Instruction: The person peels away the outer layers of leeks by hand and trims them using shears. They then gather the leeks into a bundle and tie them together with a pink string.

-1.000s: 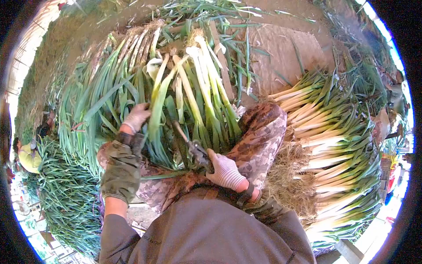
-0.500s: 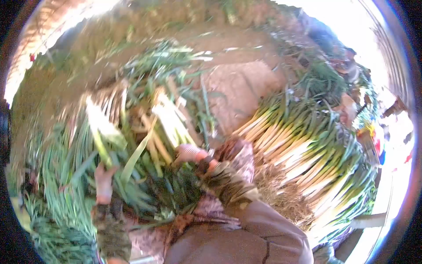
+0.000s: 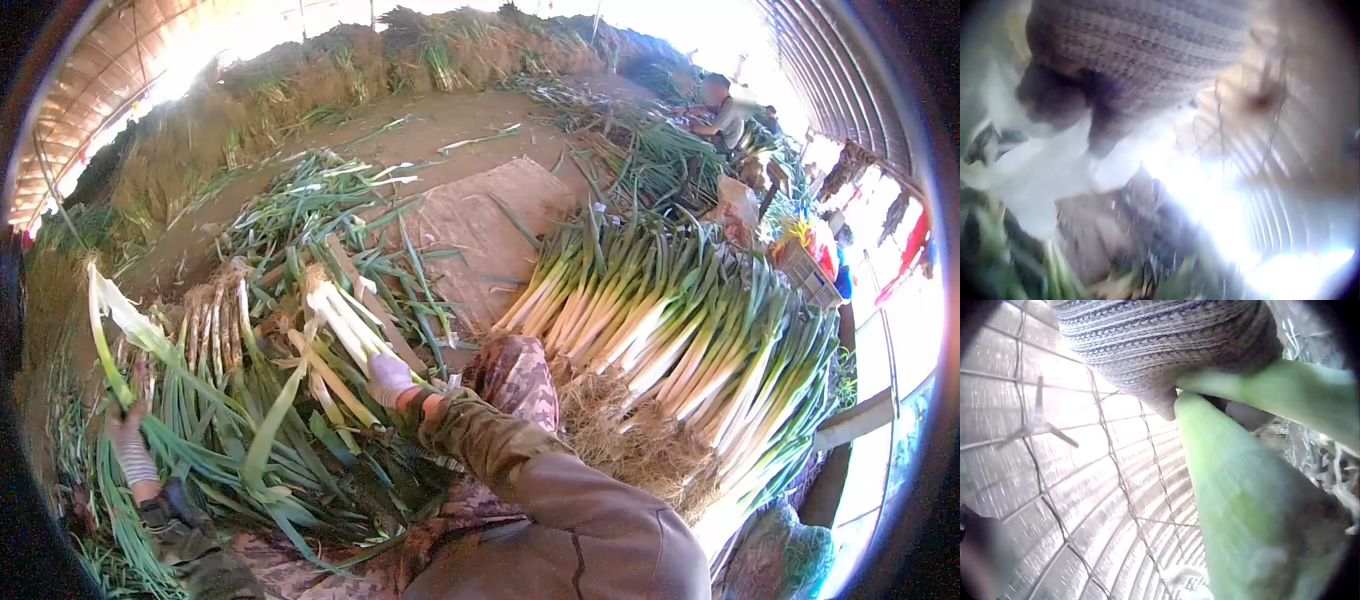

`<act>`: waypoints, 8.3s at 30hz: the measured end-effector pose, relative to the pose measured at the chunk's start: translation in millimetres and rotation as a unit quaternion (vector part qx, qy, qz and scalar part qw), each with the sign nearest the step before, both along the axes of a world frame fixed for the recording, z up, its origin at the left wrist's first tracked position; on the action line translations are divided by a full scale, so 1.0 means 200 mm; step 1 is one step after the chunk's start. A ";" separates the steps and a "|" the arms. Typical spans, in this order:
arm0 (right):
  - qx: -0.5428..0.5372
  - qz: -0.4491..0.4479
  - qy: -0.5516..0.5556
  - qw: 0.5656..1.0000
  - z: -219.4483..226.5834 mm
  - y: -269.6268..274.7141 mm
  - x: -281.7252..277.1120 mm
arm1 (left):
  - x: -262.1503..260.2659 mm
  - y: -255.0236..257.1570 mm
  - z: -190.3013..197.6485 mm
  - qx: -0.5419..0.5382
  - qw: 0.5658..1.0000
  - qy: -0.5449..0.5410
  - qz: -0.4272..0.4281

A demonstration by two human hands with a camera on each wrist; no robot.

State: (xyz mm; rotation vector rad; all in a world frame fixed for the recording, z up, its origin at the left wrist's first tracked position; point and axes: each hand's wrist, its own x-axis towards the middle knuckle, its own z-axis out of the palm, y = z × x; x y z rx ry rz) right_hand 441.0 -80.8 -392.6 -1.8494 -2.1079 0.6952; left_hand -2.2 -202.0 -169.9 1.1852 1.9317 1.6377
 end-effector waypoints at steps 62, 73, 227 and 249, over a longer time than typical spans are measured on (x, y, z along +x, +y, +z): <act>-0.263 0.208 0.368 0.867 0.79 -0.46 0.30 | 0.22 0.92 -0.08 0.012 0.944 0.324 0.062; -0.278 0.091 0.361 0.885 0.74 -0.33 0.19 | 0.94 0.55 0.11 0.014 0.945 -0.020 -0.327; 0.287 -0.577 -0.265 0.717 0.31 -1.27 2.40 | 1.34 0.14 -1.28 -0.300 0.900 0.266 -0.169; -0.073 0.004 0.395 0.916 0.22 -0.29 -0.25 | 1.43 -0.21 -0.74 -0.207 0.933 0.153 -0.251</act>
